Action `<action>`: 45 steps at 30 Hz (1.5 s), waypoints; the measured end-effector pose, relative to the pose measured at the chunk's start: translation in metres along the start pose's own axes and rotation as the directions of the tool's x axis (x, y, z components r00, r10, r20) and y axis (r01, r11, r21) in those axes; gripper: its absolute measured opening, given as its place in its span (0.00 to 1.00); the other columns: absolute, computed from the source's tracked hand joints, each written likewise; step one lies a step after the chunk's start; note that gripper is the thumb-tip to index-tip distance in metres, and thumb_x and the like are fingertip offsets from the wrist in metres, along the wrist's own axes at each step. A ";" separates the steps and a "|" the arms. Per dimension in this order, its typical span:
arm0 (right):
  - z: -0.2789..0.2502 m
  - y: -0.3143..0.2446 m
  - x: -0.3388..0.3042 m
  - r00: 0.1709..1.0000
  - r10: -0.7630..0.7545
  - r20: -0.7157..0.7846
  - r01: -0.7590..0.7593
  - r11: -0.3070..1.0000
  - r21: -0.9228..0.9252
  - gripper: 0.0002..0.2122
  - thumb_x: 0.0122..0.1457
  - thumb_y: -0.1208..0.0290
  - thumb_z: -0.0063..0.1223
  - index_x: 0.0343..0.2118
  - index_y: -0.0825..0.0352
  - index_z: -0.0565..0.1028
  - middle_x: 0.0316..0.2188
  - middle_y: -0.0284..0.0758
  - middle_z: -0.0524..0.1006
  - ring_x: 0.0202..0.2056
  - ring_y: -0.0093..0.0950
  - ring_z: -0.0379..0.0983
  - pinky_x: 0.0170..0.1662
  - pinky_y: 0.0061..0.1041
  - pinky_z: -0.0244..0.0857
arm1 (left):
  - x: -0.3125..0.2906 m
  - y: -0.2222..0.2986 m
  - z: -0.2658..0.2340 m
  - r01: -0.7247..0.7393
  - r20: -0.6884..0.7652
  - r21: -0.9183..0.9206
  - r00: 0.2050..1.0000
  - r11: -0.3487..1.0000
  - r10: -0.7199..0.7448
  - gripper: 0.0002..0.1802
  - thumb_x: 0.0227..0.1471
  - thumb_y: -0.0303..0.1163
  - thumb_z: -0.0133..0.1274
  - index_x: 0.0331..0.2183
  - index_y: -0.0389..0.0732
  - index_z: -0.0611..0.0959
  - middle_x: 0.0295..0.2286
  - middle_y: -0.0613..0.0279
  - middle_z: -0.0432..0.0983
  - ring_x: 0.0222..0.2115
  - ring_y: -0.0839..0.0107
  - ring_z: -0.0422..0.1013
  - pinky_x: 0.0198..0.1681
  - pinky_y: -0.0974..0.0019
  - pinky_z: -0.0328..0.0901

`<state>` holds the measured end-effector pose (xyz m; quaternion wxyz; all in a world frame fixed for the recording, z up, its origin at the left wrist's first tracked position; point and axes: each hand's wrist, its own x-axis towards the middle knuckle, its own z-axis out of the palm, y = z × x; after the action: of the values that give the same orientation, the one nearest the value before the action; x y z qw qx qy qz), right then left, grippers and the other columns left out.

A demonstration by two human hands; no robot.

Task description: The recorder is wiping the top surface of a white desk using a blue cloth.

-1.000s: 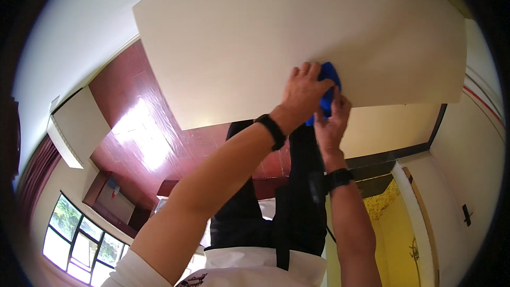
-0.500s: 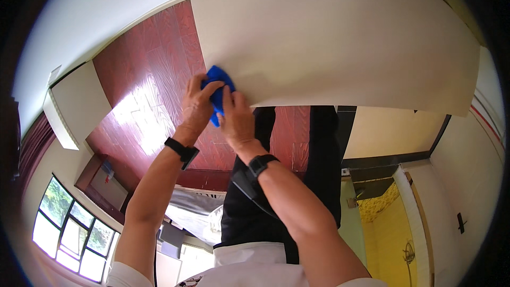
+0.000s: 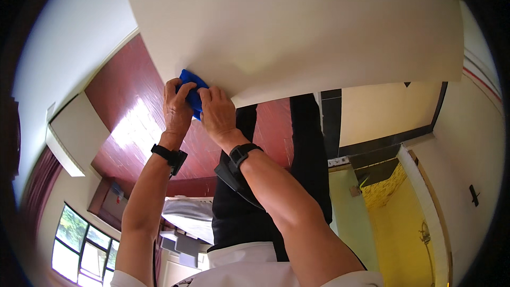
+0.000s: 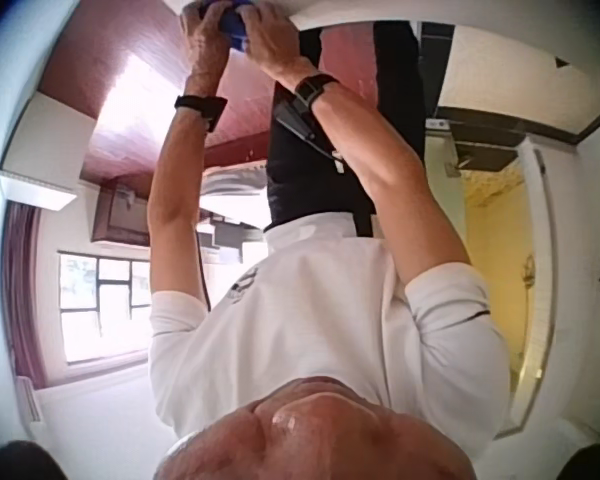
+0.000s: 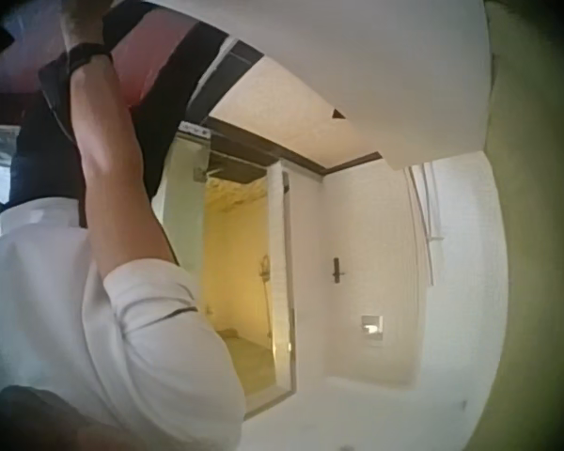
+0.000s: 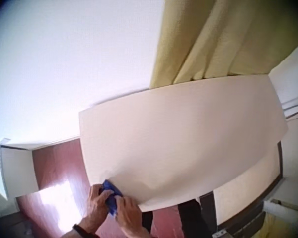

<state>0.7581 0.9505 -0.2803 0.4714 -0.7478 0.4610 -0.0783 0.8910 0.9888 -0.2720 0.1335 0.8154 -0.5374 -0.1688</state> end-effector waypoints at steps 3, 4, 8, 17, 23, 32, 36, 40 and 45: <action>-0.039 0.025 0.013 0.997 0.053 -0.064 -0.052 0.999 0.017 0.28 0.42 0.80 0.68 0.49 0.60 0.72 0.41 0.39 0.73 0.43 0.45 0.74 0.44 0.42 0.72 | 0.036 0.037 0.016 -0.067 0.011 -0.027 0.998 0.997 0.067 0.24 0.38 0.15 0.60 0.39 0.49 0.85 0.42 0.56 0.73 0.46 0.52 0.71 0.43 0.55 0.72; -0.053 0.036 0.019 0.992 0.035 -0.117 -0.035 0.999 0.001 0.27 0.41 0.79 0.69 0.48 0.60 0.71 0.41 0.39 0.73 0.43 0.44 0.74 0.45 0.41 0.72 | 0.050 0.052 0.023 -0.099 0.009 -0.045 0.995 0.994 0.099 0.23 0.38 0.15 0.60 0.39 0.49 0.86 0.42 0.56 0.73 0.46 0.52 0.71 0.44 0.55 0.72; -0.116 0.085 0.040 0.960 0.039 -0.276 -0.039 0.999 0.006 0.27 0.41 0.79 0.68 0.48 0.60 0.72 0.41 0.40 0.73 0.44 0.46 0.74 0.45 0.42 0.72 | 0.106 0.121 0.055 -0.215 -0.003 -0.070 0.977 0.974 0.215 0.21 0.40 0.18 0.59 0.38 0.49 0.86 0.42 0.55 0.73 0.45 0.51 0.70 0.46 0.54 0.70; -0.276 0.207 0.056 0.851 0.105 -0.515 -0.163 0.984 -0.069 0.26 0.45 0.73 0.67 0.50 0.58 0.73 0.42 0.41 0.74 0.44 0.46 0.74 0.45 0.44 0.73 | 0.207 0.305 0.147 -0.444 -0.046 -0.252 0.893 0.860 0.447 0.21 0.39 0.18 0.58 0.37 0.51 0.88 0.41 0.57 0.74 0.45 0.49 0.70 0.47 0.53 0.71; -0.335 0.259 0.050 0.804 0.119 -0.583 -0.171 0.985 -0.034 0.27 0.44 0.74 0.69 0.50 0.60 0.74 0.43 0.43 0.75 0.45 0.47 0.75 0.48 0.43 0.72 | 0.228 0.378 0.185 -0.450 -0.015 -0.311 0.883 0.837 0.469 0.22 0.38 0.18 0.60 0.38 0.52 0.88 0.42 0.58 0.73 0.46 0.50 0.68 0.46 0.54 0.72; -0.299 0.241 0.055 0.752 0.183 -0.633 -0.229 0.973 0.011 0.22 0.44 0.74 0.71 0.45 0.62 0.77 0.38 0.42 0.77 0.40 0.45 0.77 0.43 0.40 0.73 | 0.212 0.349 0.169 -0.434 0.026 -0.292 0.887 0.852 0.460 0.17 0.41 0.22 0.62 0.37 0.49 0.88 0.44 0.55 0.71 0.48 0.49 0.67 0.49 0.53 0.72; -0.250 0.203 0.057 0.793 0.085 -0.603 -0.117 0.993 -0.014 0.22 0.43 0.75 0.71 0.44 0.61 0.76 0.38 0.41 0.77 0.39 0.45 0.77 0.43 0.40 0.73 | 0.195 0.289 0.143 -0.407 -0.015 -0.298 0.906 0.863 0.422 0.16 0.41 0.22 0.62 0.36 0.48 0.88 0.44 0.55 0.71 0.48 0.48 0.68 0.49 0.52 0.70; -0.186 0.144 0.069 0.830 0.083 -0.552 -0.102 0.995 -0.004 0.24 0.40 0.78 0.71 0.44 0.60 0.76 0.38 0.40 0.77 0.41 0.46 0.76 0.43 0.41 0.73 | 0.177 0.207 0.105 -0.342 -0.041 -0.313 0.937 0.886 0.347 0.17 0.40 0.23 0.62 0.36 0.49 0.88 0.44 0.55 0.72 0.48 0.48 0.67 0.50 0.52 0.69; -0.102 0.062 0.082 0.904 0.024 -0.426 -0.040 0.999 -0.029 0.25 0.38 0.82 0.70 0.44 0.63 0.76 0.39 0.41 0.77 0.43 0.46 0.76 0.46 0.38 0.72 | 0.148 0.095 0.055 -0.277 -0.099 -0.233 0.960 0.932 0.261 0.20 0.37 0.20 0.62 0.36 0.49 0.87 0.44 0.55 0.72 0.48 0.49 0.67 0.49 0.53 0.69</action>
<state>0.7098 0.8153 -0.2994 0.3469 -0.7136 0.5662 -0.2233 0.8429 0.8140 -0.3031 0.2727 0.7166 -0.6142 -0.1867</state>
